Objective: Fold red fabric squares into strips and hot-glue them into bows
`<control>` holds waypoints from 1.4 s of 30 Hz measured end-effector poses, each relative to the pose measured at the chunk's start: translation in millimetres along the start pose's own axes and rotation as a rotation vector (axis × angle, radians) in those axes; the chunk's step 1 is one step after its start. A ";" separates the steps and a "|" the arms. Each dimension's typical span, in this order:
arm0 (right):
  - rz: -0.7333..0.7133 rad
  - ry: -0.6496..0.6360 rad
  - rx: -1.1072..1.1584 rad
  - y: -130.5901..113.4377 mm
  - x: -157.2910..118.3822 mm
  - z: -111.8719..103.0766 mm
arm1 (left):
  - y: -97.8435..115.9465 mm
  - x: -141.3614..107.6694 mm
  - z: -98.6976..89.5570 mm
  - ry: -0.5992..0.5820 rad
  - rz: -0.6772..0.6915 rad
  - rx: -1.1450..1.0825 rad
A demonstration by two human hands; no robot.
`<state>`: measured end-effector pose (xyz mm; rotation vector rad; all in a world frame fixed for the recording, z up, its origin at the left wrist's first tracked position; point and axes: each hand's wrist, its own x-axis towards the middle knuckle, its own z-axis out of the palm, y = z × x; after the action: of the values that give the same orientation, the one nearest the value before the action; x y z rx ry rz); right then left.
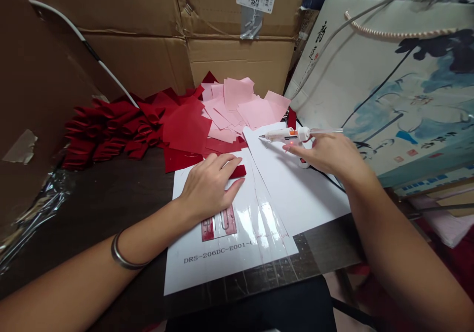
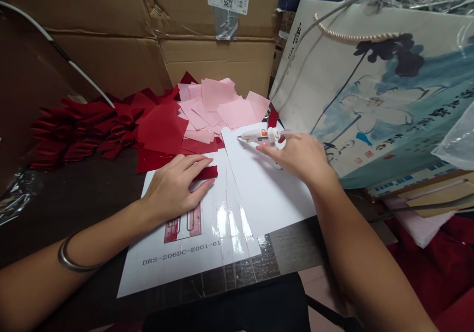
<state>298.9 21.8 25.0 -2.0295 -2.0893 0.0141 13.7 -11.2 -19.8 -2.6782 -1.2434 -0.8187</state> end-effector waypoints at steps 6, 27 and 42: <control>0.011 -0.079 0.367 -7.3 2.6 3.7 | -0.8 1.6 4.3 -0.135 -0.060 -0.109; -0.278 -0.466 0.753 -35.9 -12.5 -7.3 | 0.3 4.4 -4.0 -0.059 -0.196 -0.227; -0.448 -0.341 0.542 -43.4 -21.5 -12.8 | -3.4 2.4 1.0 -0.165 -0.133 -0.172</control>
<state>258.7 -3.2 41.3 -1.2880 -2.3511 0.8031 13.0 -6.9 -20.0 -2.8760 -1.4651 -0.7662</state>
